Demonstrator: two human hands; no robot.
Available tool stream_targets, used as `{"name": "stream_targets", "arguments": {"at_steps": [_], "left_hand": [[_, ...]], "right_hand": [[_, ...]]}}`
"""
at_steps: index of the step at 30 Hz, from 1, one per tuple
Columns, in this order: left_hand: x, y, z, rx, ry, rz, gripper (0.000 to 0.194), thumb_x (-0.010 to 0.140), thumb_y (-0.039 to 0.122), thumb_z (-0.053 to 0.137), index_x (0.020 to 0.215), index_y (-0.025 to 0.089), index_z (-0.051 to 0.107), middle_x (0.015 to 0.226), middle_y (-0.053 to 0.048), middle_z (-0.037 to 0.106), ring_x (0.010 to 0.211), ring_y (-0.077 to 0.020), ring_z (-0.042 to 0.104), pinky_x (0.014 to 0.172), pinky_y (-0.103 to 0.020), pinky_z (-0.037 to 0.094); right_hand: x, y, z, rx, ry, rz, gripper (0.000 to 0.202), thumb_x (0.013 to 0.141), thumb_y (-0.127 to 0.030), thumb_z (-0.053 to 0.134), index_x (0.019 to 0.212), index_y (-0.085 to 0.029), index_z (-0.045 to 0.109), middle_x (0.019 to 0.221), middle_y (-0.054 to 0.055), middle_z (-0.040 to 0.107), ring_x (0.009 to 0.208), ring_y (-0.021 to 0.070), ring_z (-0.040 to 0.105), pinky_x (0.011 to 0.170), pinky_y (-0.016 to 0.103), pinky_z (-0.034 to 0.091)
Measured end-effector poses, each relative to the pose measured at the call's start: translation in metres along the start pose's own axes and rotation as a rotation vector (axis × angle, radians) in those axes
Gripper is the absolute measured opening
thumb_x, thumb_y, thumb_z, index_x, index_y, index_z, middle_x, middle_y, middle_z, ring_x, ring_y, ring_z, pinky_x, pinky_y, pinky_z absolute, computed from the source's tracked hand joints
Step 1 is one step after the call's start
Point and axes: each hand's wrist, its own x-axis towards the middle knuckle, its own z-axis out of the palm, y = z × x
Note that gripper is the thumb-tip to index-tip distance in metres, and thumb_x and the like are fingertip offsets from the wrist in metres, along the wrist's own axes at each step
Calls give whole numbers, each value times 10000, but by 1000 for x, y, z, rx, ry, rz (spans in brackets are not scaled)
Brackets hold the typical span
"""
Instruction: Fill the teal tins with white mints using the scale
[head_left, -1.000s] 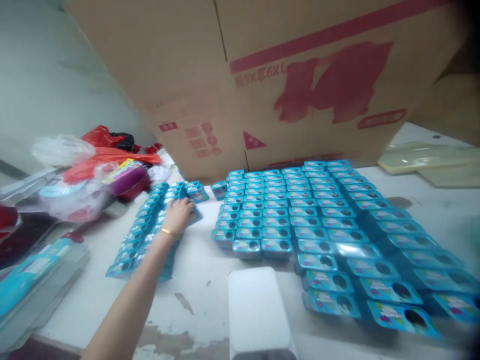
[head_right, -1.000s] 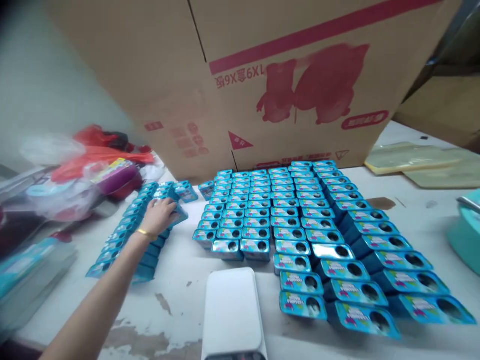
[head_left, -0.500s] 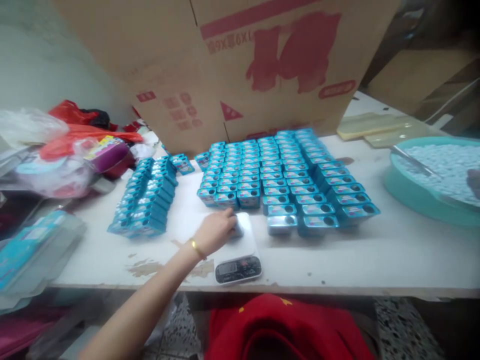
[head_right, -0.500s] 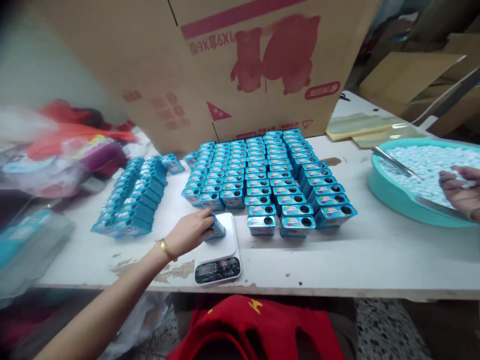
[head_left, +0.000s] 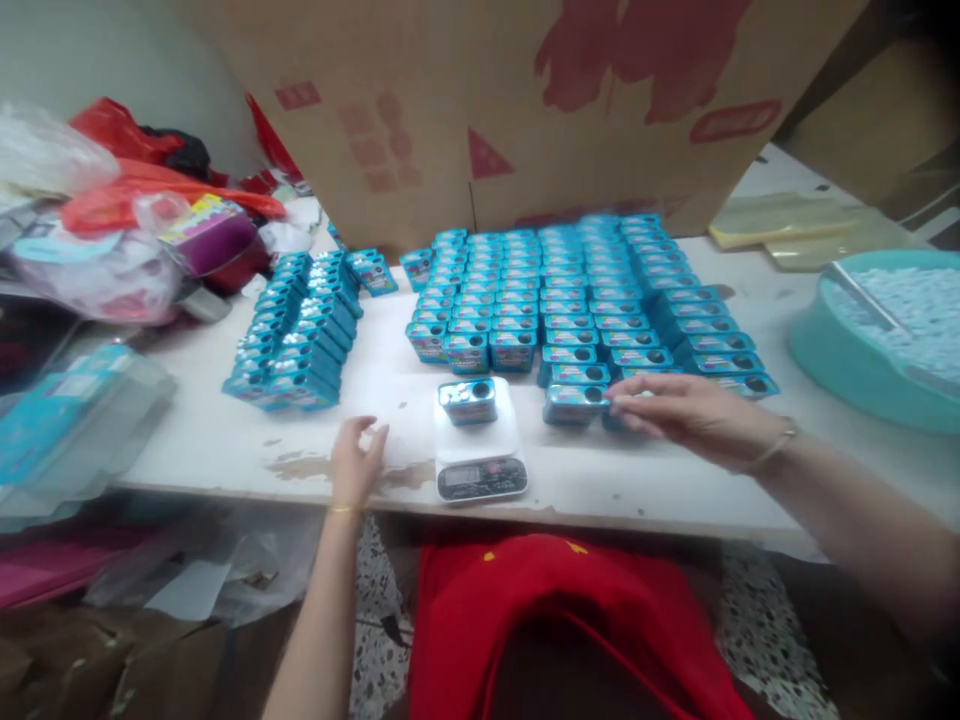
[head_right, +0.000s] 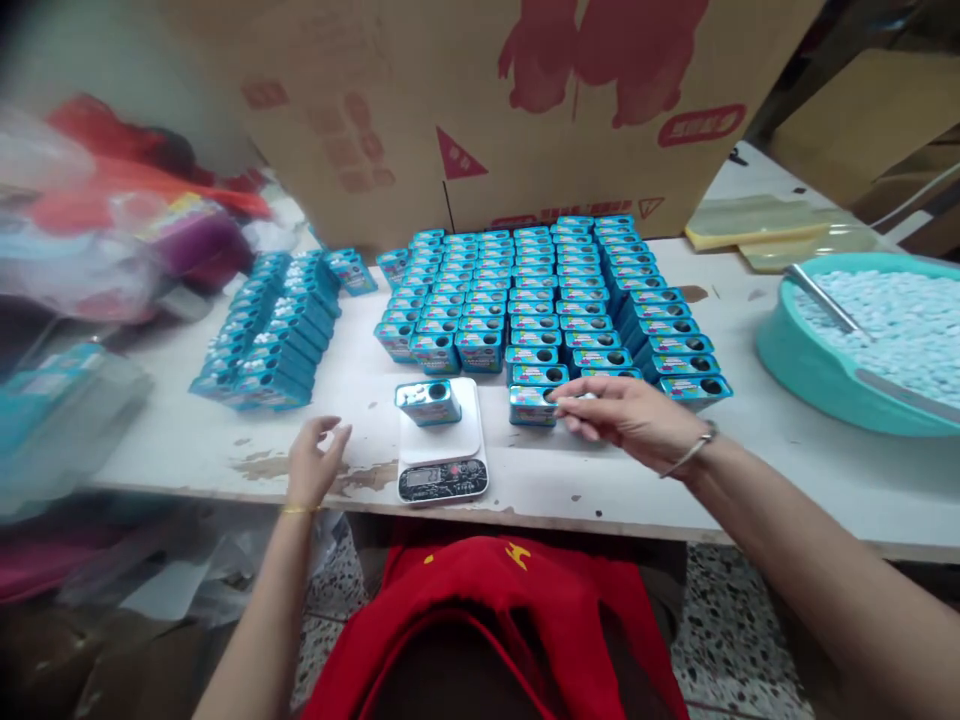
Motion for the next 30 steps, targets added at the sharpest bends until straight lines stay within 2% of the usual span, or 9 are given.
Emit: {"name": "stream_targets", "arguments": {"at_steps": [2, 4, 9, 15, 21, 26, 30], "left_hand": [[-21, -19, 20, 18, 24, -29, 322, 827, 398, 489, 1020, 143, 531, 1034, -127, 580, 1019, -250, 537, 917, -435, 427], [-34, -26, 32, 40, 41, -36, 363, 825, 385, 501, 1091, 137, 511, 1122, -156, 547, 1102, -271, 493, 963, -463, 388], [-39, -24, 34, 95, 67, -34, 342, 849, 384, 480, 1088, 145, 528, 1134, -144, 546, 1111, -264, 487, 980, -441, 379], [-39, -28, 34, 93, 84, -28, 317, 857, 376, 482, 1059, 139, 541, 1126, -136, 554, 1109, -251, 490, 992, -413, 376], [-38, -29, 34, 66, 80, -23, 306, 854, 363, 491, 1056, 140, 543, 1123, -138, 556, 1110, -251, 490, 989, -418, 380], [-37, -30, 35, 55, 87, -29, 297, 846, 365, 504, 1051, 155, 546, 1124, -134, 553, 1109, -258, 494, 983, -432, 383], [-37, -30, 35, 59, 94, -20, 301, 846, 368, 509, 1049, 149, 548, 1114, -134, 559, 1104, -255, 495, 988, -427, 383]], "right_hand": [[7, -10, 29, 32, -135, 48, 296, 691, -351, 731, 881, -132, 671, 653, 29, 608, 536, 79, 501, 512, 231, 403], [16, -20, 50, 30, -202, 62, 320, 672, -355, 741, 866, -117, 654, 602, 5, 587, 519, 73, 483, 500, 221, 381], [38, -40, 81, -61, -250, 6, 263, 690, -305, 713, 845, -107, 638, 530, -21, 568, 452, 53, 445, 474, 214, 346], [60, -48, 98, -130, -276, -42, 230, 697, -291, 709, 820, -110, 638, 532, -16, 575, 436, 52, 444, 452, 208, 338], [72, -55, 110, -257, -269, -106, 68, 787, -180, 602, 805, -117, 620, 514, -26, 562, 427, 53, 441, 449, 192, 354], [78, -68, 122, -534, -245, -117, 81, 797, -127, 580, 829, -123, 655, 500, -31, 545, 441, 72, 487, 475, 196, 391], [79, -77, 129, -763, -231, -163, 154, 778, -112, 614, 912, -138, 685, 644, 4, 621, 530, 101, 569, 593, 232, 442]]}}
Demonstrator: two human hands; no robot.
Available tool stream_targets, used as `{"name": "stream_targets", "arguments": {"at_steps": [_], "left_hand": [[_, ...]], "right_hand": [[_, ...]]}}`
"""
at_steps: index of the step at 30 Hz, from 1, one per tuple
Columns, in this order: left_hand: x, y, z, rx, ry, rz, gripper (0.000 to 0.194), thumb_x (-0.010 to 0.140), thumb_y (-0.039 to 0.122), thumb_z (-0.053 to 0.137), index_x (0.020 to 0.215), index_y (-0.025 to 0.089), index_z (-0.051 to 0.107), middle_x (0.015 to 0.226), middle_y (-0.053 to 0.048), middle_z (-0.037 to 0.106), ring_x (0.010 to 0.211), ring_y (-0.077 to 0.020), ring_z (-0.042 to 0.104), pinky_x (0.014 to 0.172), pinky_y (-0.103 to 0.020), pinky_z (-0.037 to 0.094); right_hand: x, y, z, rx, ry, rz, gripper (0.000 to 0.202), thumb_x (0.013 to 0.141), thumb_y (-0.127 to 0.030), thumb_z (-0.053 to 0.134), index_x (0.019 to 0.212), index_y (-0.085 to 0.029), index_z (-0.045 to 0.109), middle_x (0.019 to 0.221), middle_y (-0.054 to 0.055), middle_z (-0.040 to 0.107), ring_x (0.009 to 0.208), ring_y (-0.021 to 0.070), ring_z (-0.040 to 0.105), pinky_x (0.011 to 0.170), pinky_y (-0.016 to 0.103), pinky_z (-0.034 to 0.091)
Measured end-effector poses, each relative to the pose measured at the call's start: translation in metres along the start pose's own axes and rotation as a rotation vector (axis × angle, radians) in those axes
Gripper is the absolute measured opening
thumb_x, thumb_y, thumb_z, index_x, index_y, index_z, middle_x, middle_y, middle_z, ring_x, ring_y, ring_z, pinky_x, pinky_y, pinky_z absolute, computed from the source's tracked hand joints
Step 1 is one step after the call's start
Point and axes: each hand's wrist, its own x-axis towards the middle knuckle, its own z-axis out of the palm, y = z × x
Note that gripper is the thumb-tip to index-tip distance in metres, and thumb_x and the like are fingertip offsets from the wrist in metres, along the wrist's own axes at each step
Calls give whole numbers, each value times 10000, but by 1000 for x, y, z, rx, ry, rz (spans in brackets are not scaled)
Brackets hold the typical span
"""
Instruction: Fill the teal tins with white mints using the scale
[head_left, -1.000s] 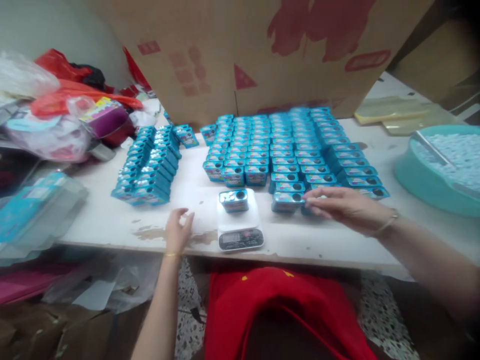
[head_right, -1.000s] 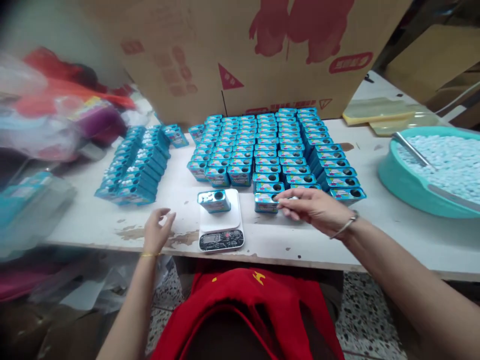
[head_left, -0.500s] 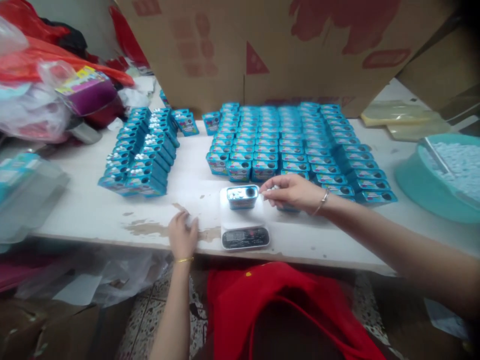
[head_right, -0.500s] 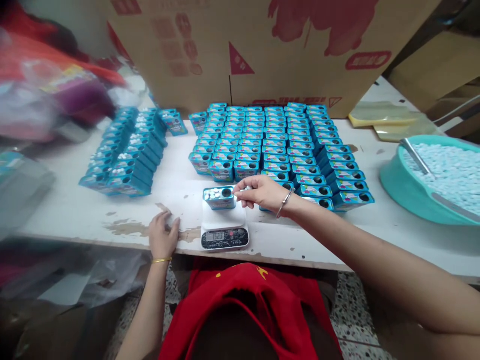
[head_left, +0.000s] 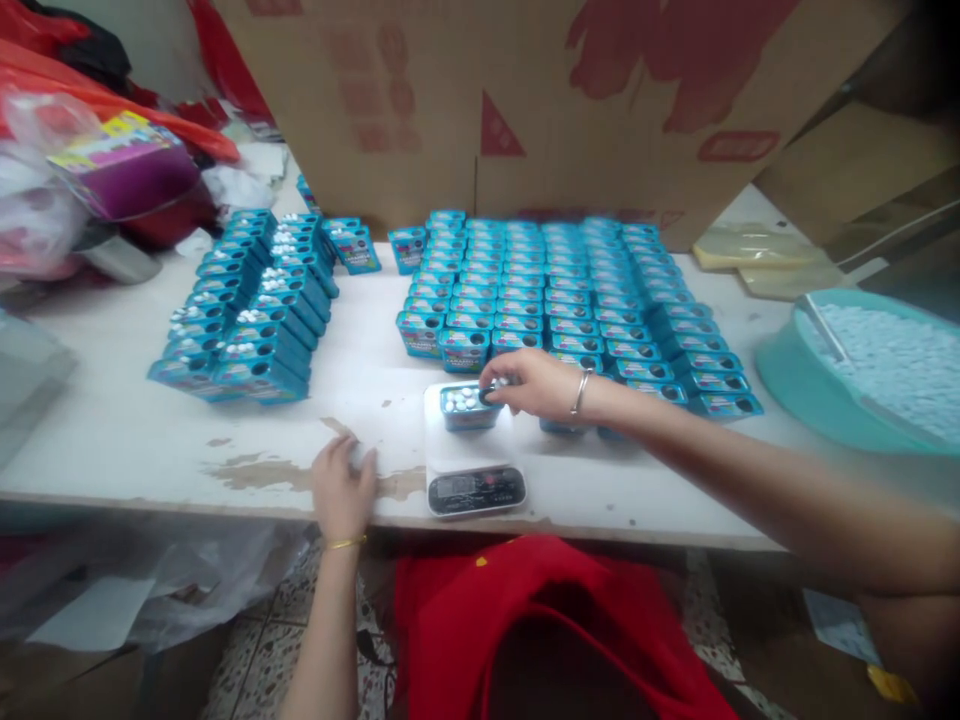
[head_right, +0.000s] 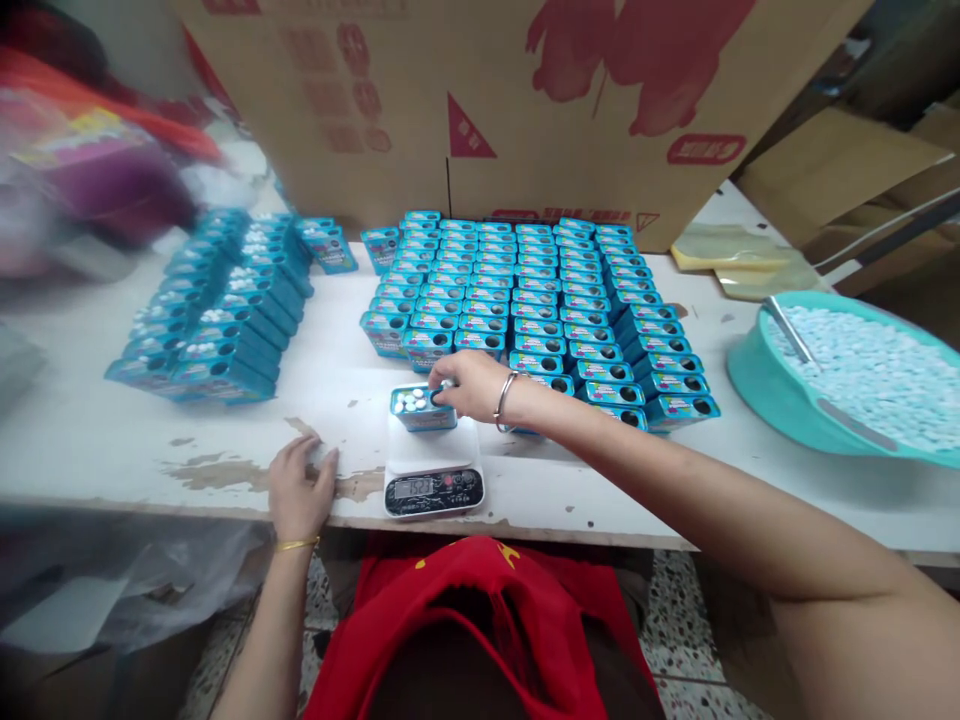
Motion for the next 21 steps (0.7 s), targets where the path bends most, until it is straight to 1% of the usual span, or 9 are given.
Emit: {"name": "stream_targets", "arguments": {"at_steps": [3, 5, 7, 9, 11, 13, 15, 18, 21], "left_hand": [[0, 1, 0, 0, 0, -2, 305, 848, 365, 510, 1054, 142, 548, 1119, -138, 559, 1104, -251, 493, 993, -421, 382], [0, 1, -1, -1, -2, -5, 308, 848, 365, 510, 1055, 140, 549, 1123, -140, 557, 1107, -253, 491, 994, -423, 382], [0, 1, -1, 0, -7, -9, 310, 848, 367, 508, 1058, 143, 549, 1130, -141, 552, 1113, -257, 488, 993, -429, 380], [-1, 0, 0, -1, -15, -17, 310, 847, 366, 505, 1064, 149, 547, 1140, -138, 546, 1120, -261, 485, 992, -433, 378], [-1, -1, 0, -4, -21, -25, 307, 846, 359, 503, 1068, 152, 544, 1151, -136, 540, 1126, -261, 483, 991, -433, 377], [-2, -1, 0, -3, -29, -29, 301, 847, 349, 497, 1070, 153, 541, 1155, -135, 538, 1131, -260, 479, 991, -433, 375], [-2, 0, 0, 2, -34, -31, 296, 850, 346, 489, 1071, 155, 537, 1153, -134, 538, 1132, -257, 477, 994, -434, 371], [-2, 2, -1, 11, -36, -36, 298, 853, 358, 487, 1069, 158, 535, 1149, -130, 541, 1129, -253, 480, 997, -429, 367], [-1, 2, 0, 11, -29, -33, 307, 851, 366, 492, 1070, 155, 539, 1152, -131, 543, 1130, -252, 480, 997, -430, 368]], "right_hand": [[2, -5, 0, -145, 0, -29, 199, 790, -127, 613, 974, -153, 683, 695, 20, 640, 563, 115, 569, 625, 249, 427], [3, -7, -1, -222, 2, -62, 194, 791, -126, 609, 966, -161, 683, 698, 22, 637, 582, 121, 557, 626, 249, 411], [3, -9, -2, -278, 24, -99, 155, 781, -116, 613, 908, -161, 688, 731, 30, 640, 616, 124, 547, 631, 248, 398], [2, -10, -5, -268, 49, -125, 102, 772, -96, 609, 820, -148, 682, 718, 28, 631, 623, 119, 535, 628, 243, 390], [-5, -9, -10, -117, 35, -116, 72, 784, -111, 594, 762, -138, 657, 621, 5, 591, 566, 102, 509, 583, 233, 379], [-16, -2, -12, 171, -34, -74, 78, 805, -197, 592, 770, -140, 632, 537, -25, 541, 473, 78, 451, 501, 219, 350], [-31, 11, -11, 484, -102, -6, 163, 794, -310, 618, 796, -148, 616, 522, -39, 527, 429, 60, 407, 447, 206, 316], [-54, 43, 5, 790, -133, 131, 250, 743, -374, 675, 813, -141, 619, 563, -26, 546, 461, 55, 435, 444, 196, 325], [-73, 83, 33, 995, -94, 286, 282, 702, -332, 727, 863, -123, 628, 650, 6, 593, 533, 64, 496, 486, 193, 374]]}}
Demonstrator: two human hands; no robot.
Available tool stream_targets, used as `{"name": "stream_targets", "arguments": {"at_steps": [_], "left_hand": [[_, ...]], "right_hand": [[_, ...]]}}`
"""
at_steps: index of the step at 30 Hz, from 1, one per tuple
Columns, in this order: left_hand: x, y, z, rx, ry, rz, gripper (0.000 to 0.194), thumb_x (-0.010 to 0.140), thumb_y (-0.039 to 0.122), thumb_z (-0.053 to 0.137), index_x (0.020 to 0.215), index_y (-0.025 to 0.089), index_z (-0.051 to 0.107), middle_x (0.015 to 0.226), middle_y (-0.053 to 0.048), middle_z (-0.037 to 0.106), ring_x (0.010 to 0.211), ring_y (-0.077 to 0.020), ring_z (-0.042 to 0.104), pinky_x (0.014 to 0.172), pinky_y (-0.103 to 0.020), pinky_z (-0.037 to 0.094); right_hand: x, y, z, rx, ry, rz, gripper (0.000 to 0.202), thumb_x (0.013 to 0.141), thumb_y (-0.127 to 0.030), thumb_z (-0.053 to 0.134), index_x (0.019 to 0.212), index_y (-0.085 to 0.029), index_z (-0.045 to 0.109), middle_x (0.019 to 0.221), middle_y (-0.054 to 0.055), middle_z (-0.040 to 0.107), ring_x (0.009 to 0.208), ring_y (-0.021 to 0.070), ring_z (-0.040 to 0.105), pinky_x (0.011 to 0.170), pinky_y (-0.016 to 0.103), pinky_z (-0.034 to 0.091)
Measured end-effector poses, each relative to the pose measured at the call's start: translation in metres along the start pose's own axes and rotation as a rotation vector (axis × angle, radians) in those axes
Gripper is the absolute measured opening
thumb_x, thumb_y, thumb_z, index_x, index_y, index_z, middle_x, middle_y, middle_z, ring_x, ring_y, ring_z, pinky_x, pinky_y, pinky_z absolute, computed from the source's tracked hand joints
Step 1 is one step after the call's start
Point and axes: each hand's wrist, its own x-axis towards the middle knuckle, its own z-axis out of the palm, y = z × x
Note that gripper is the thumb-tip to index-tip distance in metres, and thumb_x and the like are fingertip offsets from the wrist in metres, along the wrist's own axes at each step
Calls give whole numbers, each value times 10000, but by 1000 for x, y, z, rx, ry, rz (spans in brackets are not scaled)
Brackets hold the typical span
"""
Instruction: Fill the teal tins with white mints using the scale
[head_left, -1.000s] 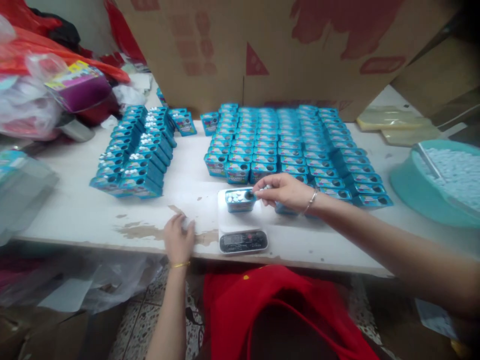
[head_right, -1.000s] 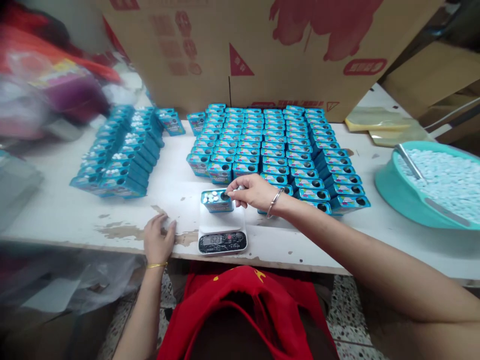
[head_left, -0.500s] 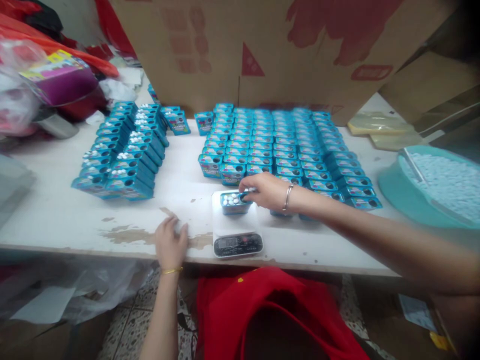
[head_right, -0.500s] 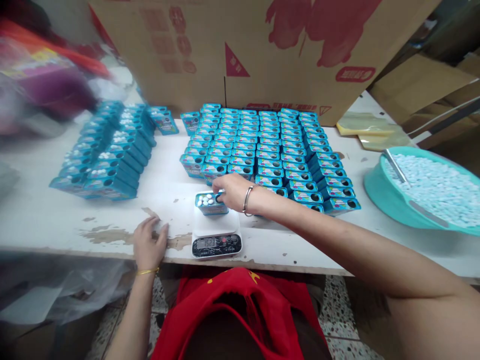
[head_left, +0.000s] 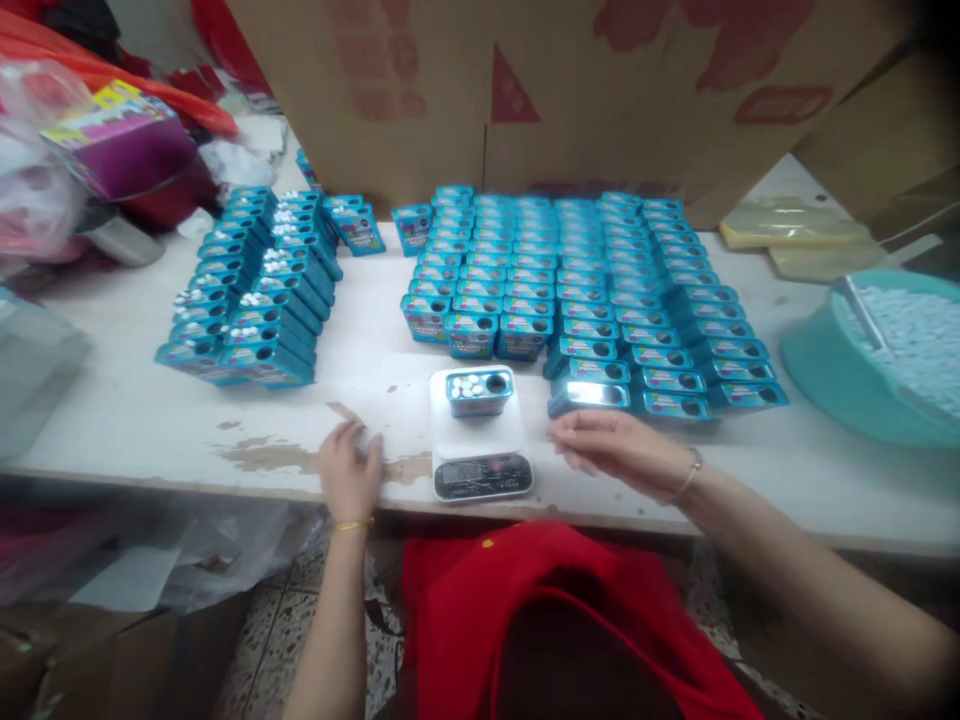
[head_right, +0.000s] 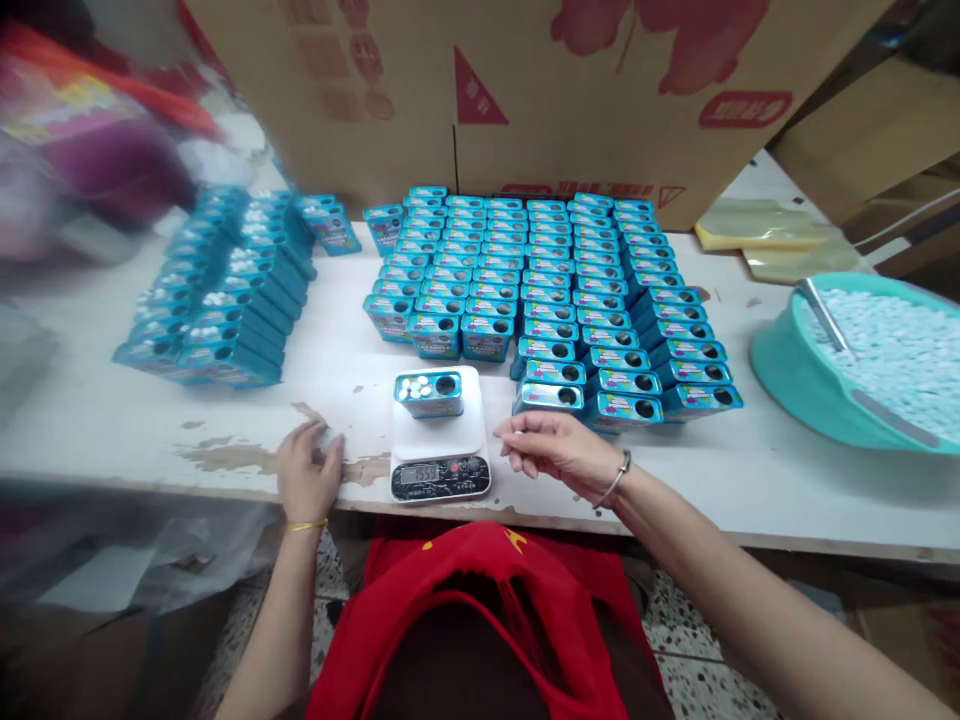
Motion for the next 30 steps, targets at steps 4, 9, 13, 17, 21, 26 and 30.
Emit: {"name": "stream_targets", "arguments": {"at_steps": [4, 9, 13, 17, 21, 26, 30], "left_hand": [[1, -3, 1, -4, 4, 7, 308, 851, 375, 493, 1054, 149, 546, 1142, -134, 555, 1119, -251, 488, 990, -433, 376], [2, 28, -15, -81, 32, 105, 301, 889, 336, 441, 1119, 152, 503, 1106, -126, 574, 1082, -227, 522, 959, -412, 410], [10, 87, -36, -141, 51, 304, 358, 875, 263, 496, 1221, 181, 461, 1172, -122, 541, 1135, -228, 489, 971, -413, 402], [32, 127, -47, -168, 16, 389, 309, 869, 263, 520, 1171, 198, 519, 1047, -96, 559, 1003, -214, 524, 897, -399, 428], [61, 135, -52, -184, -192, 454, 284, 872, 294, 519, 1137, 192, 538, 1011, -87, 529, 940, -197, 520, 824, -353, 449], [86, 141, -63, -101, -409, 573, 185, 890, 278, 480, 1020, 177, 564, 962, -76, 530, 894, -187, 516, 801, -336, 440], [97, 152, -71, -12, -553, 670, 129, 891, 219, 458, 935, 176, 571, 945, -64, 563, 886, -183, 525, 795, -331, 421]], "right_hand": [[1, 56, -18, 180, 88, 60, 301, 664, -284, 770, 884, -123, 644, 757, 35, 635, 606, 69, 547, 550, 182, 420], [6, 91, -26, 283, 171, 32, 255, 637, -305, 795, 753, -131, 648, 700, 30, 608, 568, 76, 517, 520, 199, 412], [9, 97, -26, 306, 180, -8, 282, 620, -335, 804, 715, -127, 639, 685, 25, 604, 538, 64, 483, 508, 199, 393], [10, 99, -26, 309, 171, -17, 346, 582, -384, 814, 677, -115, 618, 612, 9, 587, 484, 47, 447, 470, 188, 350], [11, 104, -27, 319, 159, -28, 367, 568, -394, 816, 690, -107, 623, 615, 13, 594, 476, 45, 444, 458, 187, 328], [14, 112, -32, 331, 141, -22, 372, 577, -398, 809, 728, -106, 633, 627, 14, 603, 480, 43, 447, 462, 187, 312], [15, 116, -35, 344, 122, -31, 372, 585, -397, 804, 747, -106, 639, 639, 17, 607, 492, 47, 457, 476, 193, 322]]}}
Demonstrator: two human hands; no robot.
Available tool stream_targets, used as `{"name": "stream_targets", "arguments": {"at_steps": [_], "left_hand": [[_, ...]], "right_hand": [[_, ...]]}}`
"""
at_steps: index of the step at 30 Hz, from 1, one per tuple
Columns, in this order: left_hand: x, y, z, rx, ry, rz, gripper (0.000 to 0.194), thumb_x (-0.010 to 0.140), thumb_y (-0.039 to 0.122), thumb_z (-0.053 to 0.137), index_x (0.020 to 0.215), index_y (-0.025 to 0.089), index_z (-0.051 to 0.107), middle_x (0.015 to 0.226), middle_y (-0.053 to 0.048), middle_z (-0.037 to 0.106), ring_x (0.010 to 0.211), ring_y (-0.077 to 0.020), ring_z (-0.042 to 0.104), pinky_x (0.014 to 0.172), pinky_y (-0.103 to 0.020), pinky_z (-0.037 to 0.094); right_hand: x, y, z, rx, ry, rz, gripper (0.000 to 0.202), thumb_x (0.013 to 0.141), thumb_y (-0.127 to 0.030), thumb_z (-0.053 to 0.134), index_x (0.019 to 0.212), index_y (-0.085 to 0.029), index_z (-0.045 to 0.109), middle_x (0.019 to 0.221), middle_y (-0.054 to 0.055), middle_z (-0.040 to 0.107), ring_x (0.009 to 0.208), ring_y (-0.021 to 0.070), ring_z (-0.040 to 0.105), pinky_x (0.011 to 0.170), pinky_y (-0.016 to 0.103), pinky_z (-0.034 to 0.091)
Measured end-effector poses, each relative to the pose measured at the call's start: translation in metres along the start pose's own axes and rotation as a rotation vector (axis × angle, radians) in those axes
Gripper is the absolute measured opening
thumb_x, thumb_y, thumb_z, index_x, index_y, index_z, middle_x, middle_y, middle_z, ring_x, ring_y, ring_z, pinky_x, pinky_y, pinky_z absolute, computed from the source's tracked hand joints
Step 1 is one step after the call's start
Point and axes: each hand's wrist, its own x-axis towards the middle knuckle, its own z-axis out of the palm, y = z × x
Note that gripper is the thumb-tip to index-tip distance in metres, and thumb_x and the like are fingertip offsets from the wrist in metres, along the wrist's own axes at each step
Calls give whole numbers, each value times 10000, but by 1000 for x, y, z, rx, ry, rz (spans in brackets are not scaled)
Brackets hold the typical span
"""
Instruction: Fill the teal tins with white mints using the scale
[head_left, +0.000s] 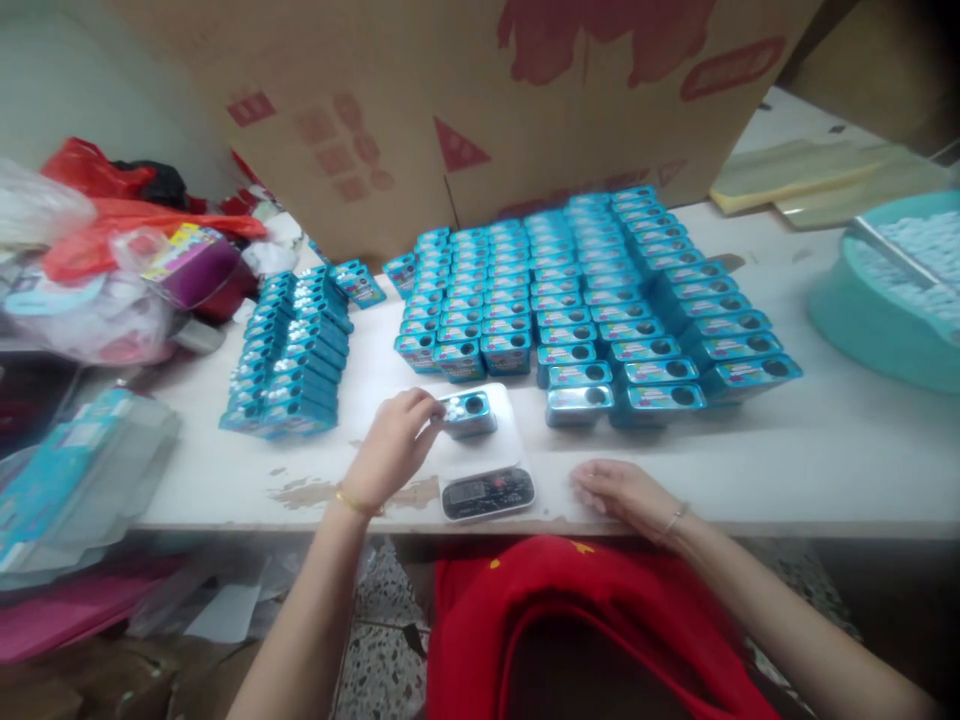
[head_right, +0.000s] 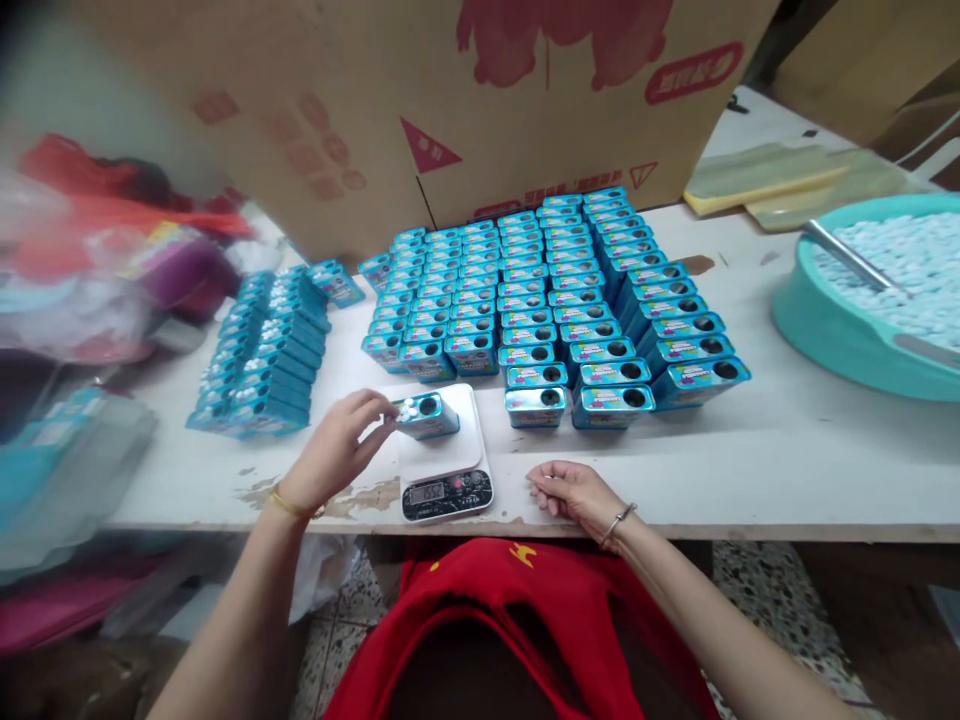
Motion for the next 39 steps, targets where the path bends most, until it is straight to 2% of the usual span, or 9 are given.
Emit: {"name": "stream_targets", "arguments": {"at_steps": [7, 11, 15, 20, 23, 25, 27, 33, 39], "left_hand": [[10, -5, -6, -127, -82, 7, 82, 879, 216, 478, 888, 181, 552, 859, -31, 568, 796, -147, 527, 742, -286, 420], [10, -5, -13, -223, -41, -32, 77, 877, 237, 499, 872, 176, 546, 810, -18, 553, 748, -128, 517, 703, -261, 423], [6, 32, -10, -241, 60, -15, 83, 884, 236, 498, 884, 167, 545, 822, -31, 552, 767, -132, 515, 723, -273, 427], [-5, 84, 16, -212, -118, 255, 150, 894, 224, 472, 997, 171, 568, 921, -69, 604, 864, -165, 547, 758, -312, 447], [-10, 70, 12, -215, 64, 143, 218, 888, 228, 494, 1094, 190, 552, 1034, -81, 607, 983, -182, 550, 837, -343, 457], [-14, 48, 0, -193, 270, -35, 207, 883, 201, 500, 1081, 193, 558, 1017, -67, 607, 957, -169, 558, 824, -327, 466], [-17, 28, -11, -144, 371, -130, 180, 875, 186, 507, 1042, 187, 573, 969, -50, 603, 873, -147, 564, 772, -296, 474], [-16, 10, -2, -101, 254, -65, 257, 872, 198, 509, 1125, 187, 549, 1016, -66, 564, 848, -138, 564, 735, -275, 485], [0, 10, 6, -118, 69, 18, 311, 896, 240, 468, 1201, 188, 502, 1051, -92, 534, 950, -172, 546, 855, -332, 471]], "right_hand": [[-1, -2, 0, 17, -7, -4, 367, 592, -398, 799, 722, -101, 628, 624, 9, 595, 478, 41, 447, 462, 189, 308], [-4, -5, 1, 43, 0, 5, 358, 600, -380, 801, 731, -97, 626, 630, 11, 598, 476, 39, 451, 456, 180, 322], [-14, -12, 20, 185, -117, 61, 314, 681, -362, 758, 790, -94, 635, 662, 13, 594, 504, 44, 490, 466, 163, 373], [-24, -19, 55, 446, -358, 227, 331, 872, -429, 529, 864, -115, 632, 736, 47, 605, 595, 85, 570, 484, 167, 441], [-25, -16, 58, 451, -319, 175, 197, 869, -286, 558, 862, -114, 655, 736, 48, 615, 602, 74, 567, 503, 148, 453], [-24, -11, 50, 416, -244, 134, 139, 842, -219, 588, 864, -110, 673, 732, 46, 618, 607, 67, 567, 505, 130, 452], [-23, -5, 38, 397, -169, 116, 124, 824, -200, 603, 863, -115, 685, 738, 45, 620, 619, 70, 572, 517, 127, 463], [-16, 14, 5, 380, 8, 109, 121, 789, -182, 631, 877, -141, 703, 792, 53, 648, 682, 95, 601, 596, 159, 512], [-12, 21, -2, 359, 32, 99, 118, 779, -191, 645, 871, -148, 704, 817, 67, 664, 682, 114, 608, 576, 184, 508]]}}
